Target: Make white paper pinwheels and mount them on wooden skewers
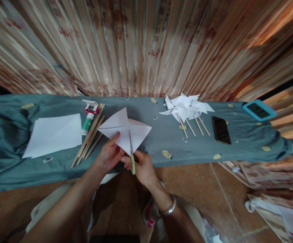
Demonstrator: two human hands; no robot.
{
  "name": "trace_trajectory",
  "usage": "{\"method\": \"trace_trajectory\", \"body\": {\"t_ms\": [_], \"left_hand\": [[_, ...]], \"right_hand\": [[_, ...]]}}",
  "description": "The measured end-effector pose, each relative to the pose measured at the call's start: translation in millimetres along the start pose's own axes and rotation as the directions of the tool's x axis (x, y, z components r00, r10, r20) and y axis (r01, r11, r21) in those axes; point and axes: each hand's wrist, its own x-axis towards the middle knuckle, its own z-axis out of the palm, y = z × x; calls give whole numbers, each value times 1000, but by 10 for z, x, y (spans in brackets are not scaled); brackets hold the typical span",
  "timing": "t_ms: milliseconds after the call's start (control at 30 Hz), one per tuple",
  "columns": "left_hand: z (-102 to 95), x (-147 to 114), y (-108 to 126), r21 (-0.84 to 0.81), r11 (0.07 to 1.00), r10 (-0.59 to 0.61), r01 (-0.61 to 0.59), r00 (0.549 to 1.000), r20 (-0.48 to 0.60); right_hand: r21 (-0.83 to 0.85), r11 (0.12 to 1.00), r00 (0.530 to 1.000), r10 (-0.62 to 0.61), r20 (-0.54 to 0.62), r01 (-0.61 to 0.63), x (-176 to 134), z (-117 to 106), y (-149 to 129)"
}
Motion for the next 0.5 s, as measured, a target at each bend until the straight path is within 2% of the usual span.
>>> {"method": "trace_trajectory", "body": {"t_ms": [300,500], "left_hand": [[-50,-1,-5,-19,999,-32,34,994,101],[-19,-6,-16,34,999,-29,27,998,47]], "right_hand": [[-18,1000,1000,-3,-15,2,8,11,29],[13,1000,999,20,-26,-19,18,13,26]]}}
